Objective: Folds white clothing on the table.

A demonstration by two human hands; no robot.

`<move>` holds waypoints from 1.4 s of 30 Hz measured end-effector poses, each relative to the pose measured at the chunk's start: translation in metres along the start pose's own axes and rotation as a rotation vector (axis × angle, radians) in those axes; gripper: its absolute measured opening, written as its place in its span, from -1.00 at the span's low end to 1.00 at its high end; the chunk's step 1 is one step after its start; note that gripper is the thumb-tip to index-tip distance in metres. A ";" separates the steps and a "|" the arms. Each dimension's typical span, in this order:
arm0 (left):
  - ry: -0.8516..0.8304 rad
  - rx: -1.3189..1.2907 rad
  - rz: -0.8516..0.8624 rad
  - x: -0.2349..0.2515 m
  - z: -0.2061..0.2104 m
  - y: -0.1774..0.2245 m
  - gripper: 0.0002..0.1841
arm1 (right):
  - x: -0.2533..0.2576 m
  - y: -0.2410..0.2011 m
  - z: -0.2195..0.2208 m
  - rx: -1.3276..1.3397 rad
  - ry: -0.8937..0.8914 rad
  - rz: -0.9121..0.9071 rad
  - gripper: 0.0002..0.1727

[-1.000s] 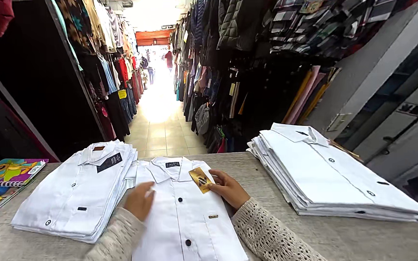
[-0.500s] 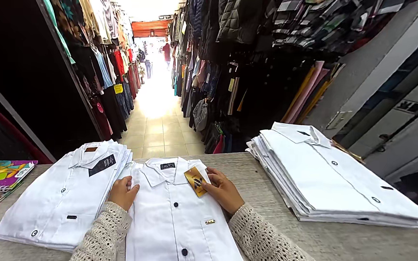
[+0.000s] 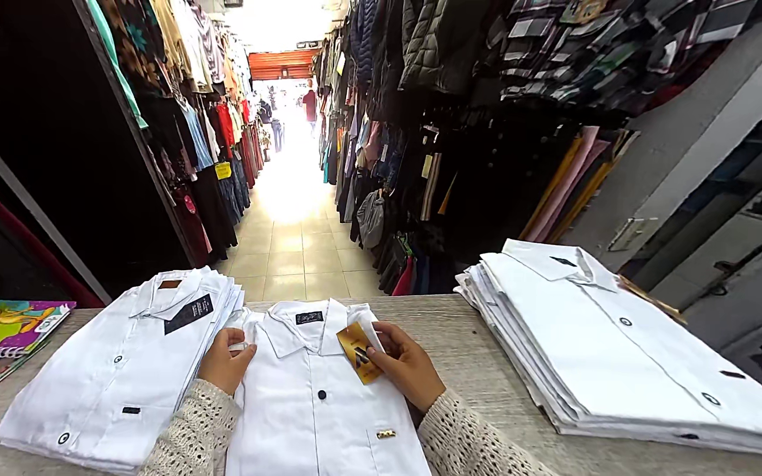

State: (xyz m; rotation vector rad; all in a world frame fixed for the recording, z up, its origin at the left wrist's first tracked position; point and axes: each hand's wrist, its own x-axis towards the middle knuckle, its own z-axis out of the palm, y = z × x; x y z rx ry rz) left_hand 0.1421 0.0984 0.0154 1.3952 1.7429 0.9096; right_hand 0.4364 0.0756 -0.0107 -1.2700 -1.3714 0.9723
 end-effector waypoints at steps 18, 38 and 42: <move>-0.042 0.060 0.097 0.011 -0.001 0.017 -0.67 | 0.002 -0.014 -0.021 0.079 -0.184 0.120 -0.77; -0.141 0.145 0.262 0.047 0.002 0.134 -0.63 | 0.074 -0.108 -0.071 -0.003 -0.069 0.145 -0.72; -0.059 0.241 0.259 0.047 0.002 0.166 -0.57 | 0.101 -0.099 -0.075 0.115 0.027 -0.066 -0.73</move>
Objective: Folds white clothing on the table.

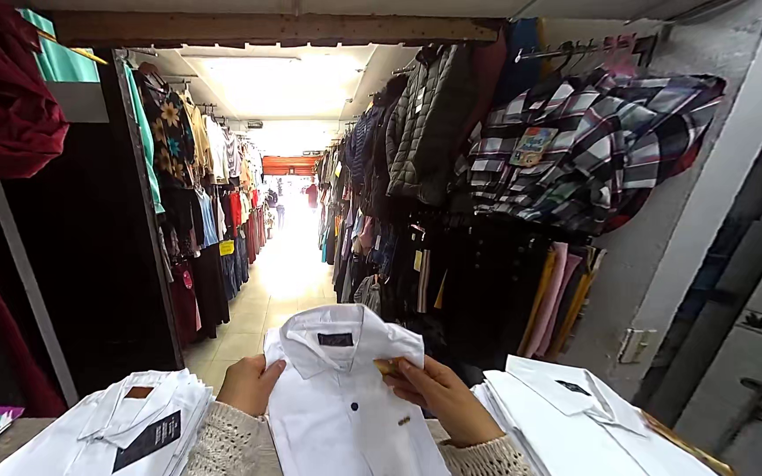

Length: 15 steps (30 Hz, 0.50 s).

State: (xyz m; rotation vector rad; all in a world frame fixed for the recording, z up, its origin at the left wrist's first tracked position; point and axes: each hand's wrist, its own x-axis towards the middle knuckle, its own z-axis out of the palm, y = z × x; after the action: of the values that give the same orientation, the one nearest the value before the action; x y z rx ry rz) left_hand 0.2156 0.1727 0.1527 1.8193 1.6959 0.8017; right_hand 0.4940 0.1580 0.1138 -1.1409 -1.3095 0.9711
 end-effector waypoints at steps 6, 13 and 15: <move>0.665 -0.337 0.530 0.025 0.028 -0.019 -0.76 | 0.030 0.018 -0.012 0.181 0.097 -0.557 -0.69; 0.725 -0.415 0.699 -0.001 0.014 -0.009 -0.88 | 0.015 -0.007 -0.015 0.117 0.128 -0.719 -0.67; 0.700 -0.402 0.745 -0.012 0.009 -0.005 -0.90 | 0.005 -0.018 -0.020 0.135 0.141 -0.690 -0.65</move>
State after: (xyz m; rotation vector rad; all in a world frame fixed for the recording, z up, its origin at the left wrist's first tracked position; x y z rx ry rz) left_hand 0.2183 0.1613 0.1415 1.9841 1.0023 2.1119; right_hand 0.5131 0.1574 0.1343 -0.5665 -1.3598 0.4488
